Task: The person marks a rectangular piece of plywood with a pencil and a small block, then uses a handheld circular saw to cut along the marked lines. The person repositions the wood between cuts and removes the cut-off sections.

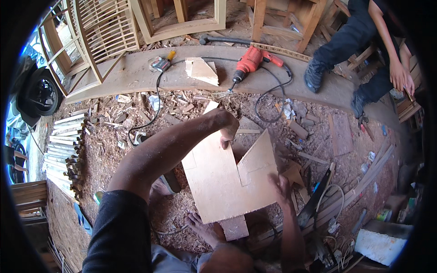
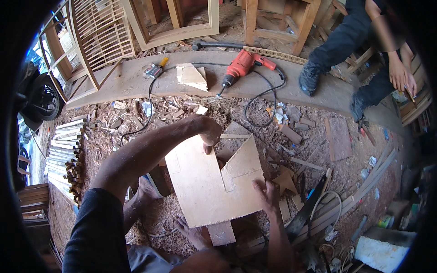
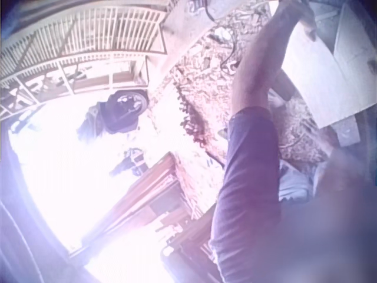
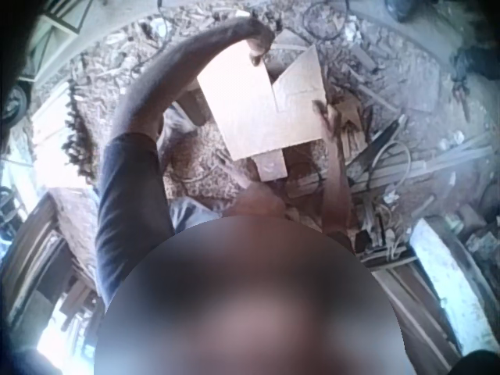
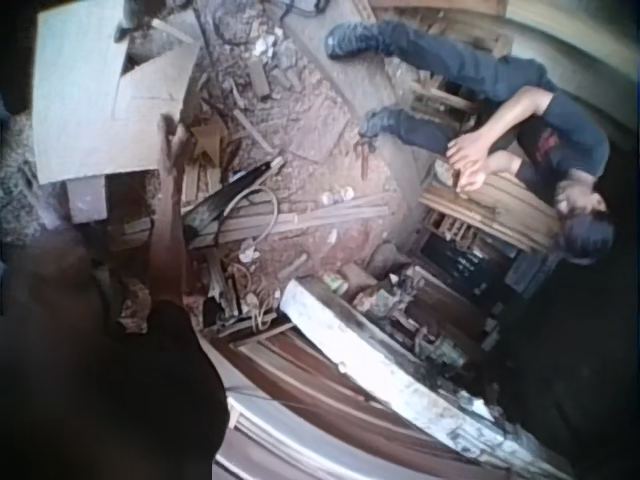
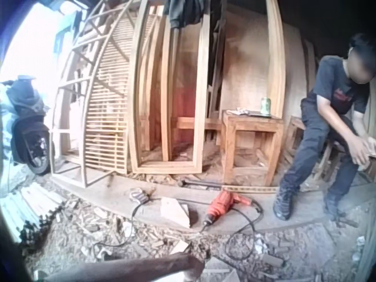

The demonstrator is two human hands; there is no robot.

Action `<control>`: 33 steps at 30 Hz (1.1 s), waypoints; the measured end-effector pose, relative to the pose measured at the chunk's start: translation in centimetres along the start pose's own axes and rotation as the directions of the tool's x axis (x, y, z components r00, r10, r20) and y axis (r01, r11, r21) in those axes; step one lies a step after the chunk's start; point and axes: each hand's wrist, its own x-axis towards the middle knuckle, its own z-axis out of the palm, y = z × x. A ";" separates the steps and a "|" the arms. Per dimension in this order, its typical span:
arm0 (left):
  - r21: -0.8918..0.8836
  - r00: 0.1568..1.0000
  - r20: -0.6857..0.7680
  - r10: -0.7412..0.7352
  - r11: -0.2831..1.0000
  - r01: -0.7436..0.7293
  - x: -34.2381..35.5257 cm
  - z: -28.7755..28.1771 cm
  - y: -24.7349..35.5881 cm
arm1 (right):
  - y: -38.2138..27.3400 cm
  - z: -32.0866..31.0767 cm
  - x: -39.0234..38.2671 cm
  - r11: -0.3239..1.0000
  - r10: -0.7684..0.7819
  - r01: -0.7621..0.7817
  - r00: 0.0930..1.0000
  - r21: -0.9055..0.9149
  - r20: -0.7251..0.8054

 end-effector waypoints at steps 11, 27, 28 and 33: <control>-0.789 0.020 -0.607 -0.794 0.600 -0.133 -0.6 15.0 5.3 | 1.8 1.0 1.9 0.981 0.172 -0.169 0.985 0.091 -0.016; -0.809 0.250 0.061 -0.966 -0.195 -0.555 2.4 21.6 13.8 | 0.8 1.5 7.3 0.993 0.111 -0.110 0.993 0.040 -0.044; -0.828 0.240 0.063 -0.969 -0.185 -0.529 2.4 21.7 13.8 | 0.7 1.7 7.3 0.993 0.110 -0.107 0.990 0.043 -0.091; -0.856 0.205 0.044 -0.978 -0.143 -0.498 2.8 22.0 13.7 | -0.4 1.4 7.4 0.988 0.125 -0.133 0.987 -0.079 -0.102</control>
